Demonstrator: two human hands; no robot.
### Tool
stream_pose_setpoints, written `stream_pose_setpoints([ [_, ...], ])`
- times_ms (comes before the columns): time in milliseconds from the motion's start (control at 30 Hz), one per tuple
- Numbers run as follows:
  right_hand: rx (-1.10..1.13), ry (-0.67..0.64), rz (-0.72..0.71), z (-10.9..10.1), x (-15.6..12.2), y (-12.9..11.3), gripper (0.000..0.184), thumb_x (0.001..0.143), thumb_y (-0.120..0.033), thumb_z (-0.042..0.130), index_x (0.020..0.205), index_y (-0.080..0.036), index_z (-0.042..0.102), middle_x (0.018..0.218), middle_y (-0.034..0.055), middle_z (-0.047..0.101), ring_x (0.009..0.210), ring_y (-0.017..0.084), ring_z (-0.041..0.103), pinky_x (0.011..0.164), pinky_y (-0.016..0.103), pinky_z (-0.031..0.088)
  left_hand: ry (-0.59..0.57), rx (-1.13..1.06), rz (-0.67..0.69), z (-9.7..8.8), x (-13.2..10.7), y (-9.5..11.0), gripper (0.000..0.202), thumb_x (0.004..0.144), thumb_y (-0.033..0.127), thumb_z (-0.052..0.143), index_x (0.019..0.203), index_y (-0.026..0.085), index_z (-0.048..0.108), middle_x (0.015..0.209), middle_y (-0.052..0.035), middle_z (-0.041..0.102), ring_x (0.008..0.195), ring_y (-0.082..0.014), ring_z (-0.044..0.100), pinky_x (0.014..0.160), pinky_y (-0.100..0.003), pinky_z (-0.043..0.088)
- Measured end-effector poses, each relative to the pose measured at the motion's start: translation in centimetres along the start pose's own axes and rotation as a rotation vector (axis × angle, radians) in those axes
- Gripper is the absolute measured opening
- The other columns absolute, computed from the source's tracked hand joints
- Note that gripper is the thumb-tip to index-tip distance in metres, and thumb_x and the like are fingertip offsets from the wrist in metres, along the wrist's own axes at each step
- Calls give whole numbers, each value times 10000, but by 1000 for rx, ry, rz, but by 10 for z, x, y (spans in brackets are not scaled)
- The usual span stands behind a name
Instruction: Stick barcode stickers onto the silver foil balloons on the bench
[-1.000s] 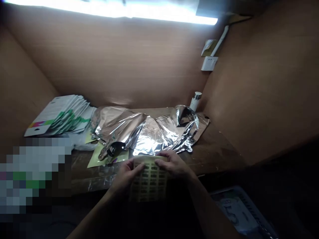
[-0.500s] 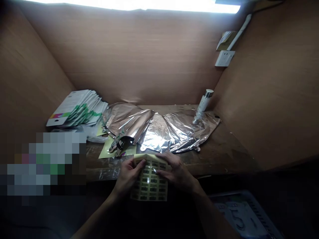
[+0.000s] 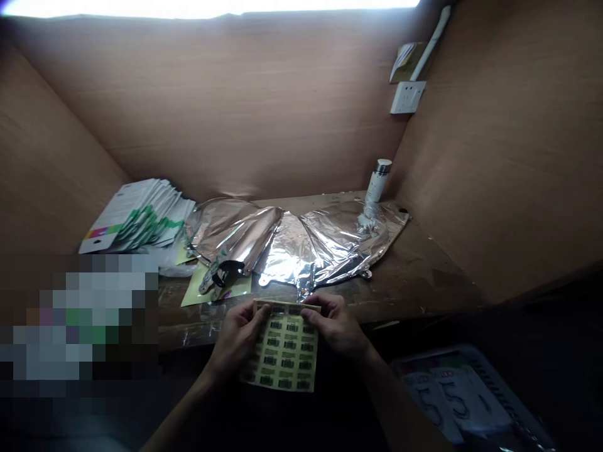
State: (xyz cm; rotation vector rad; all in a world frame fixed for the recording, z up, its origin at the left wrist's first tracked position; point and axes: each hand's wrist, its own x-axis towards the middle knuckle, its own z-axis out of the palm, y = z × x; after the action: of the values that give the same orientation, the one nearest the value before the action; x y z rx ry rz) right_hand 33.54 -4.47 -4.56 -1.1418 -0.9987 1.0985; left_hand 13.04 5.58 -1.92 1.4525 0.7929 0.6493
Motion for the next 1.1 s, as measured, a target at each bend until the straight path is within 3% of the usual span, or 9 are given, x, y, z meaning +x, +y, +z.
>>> stream_pose_setpoints([
  [133,98,-43,99,0,-1,9,314,878,-424,731,895,-121,651,762,23,635,643,112,564,602,230,465,-21,29,-33,0,3,-4,443,924,554,585,818,125,609,711,-46,610,609,-147,553,542,-233,433],
  [267,-72,-50,88,3,-3,9,344,942,-464,635,878,-126,649,733,17,611,627,114,548,572,226,444,46,123,37,2,7,-8,400,931,541,578,853,149,589,696,-26,602,601,-145,544,536,-227,410],
  [367,-415,12,-130,5,-2,3,263,976,-396,597,1035,-160,698,877,48,671,783,163,620,709,279,510,133,289,95,6,8,-9,413,955,537,538,794,158,571,643,-14,580,567,-135,515,516,-224,372],
  [467,-643,14,-382,4,0,1,232,996,-270,562,1179,-207,690,1069,74,676,957,183,639,870,317,521,134,376,140,9,6,-10,422,978,526,499,765,166,556,607,0,547,538,-125,477,503,-228,344],
  [733,-916,82,-727,11,-5,11,168,942,-133,584,1034,-199,708,984,97,665,932,222,583,831,386,496,153,436,150,9,3,-16,400,997,501,469,778,177,555,614,1,556,532,-130,488,525,-241,345],
  [800,-835,115,-690,3,-2,5,115,949,-169,585,965,-193,696,934,85,678,886,212,602,824,381,493,152,446,134,6,3,-21,402,998,499,463,766,182,541,617,-3,561,541,-139,496,528,-244,343],
  [900,-723,163,-432,-21,20,-12,137,969,-269,586,943,-181,689,880,60,705,808,184,641,752,317,501,117,446,110,3,2,-30,395,1000,498,458,769,186,535,656,-17,597,587,-158,535,549,-248,359],
  [1000,-795,11,-239,-42,56,-25,205,950,-344,618,889,-167,700,843,36,717,769,168,649,719,277,489,87,450,104,2,2,-34,399,1001,497,455,759,188,526,662,-19,601,602,-162,542,570,-253,370],
  [1100,-973,-120,-163,-45,89,-24,200,940,-356,637,887,-178,711,823,12,718,744,147,645,705,245,473,83,468,117,3,2,-33,403,1005,486,450,741,187,511,652,-15,595,594,-157,525,578,-257,369],
])
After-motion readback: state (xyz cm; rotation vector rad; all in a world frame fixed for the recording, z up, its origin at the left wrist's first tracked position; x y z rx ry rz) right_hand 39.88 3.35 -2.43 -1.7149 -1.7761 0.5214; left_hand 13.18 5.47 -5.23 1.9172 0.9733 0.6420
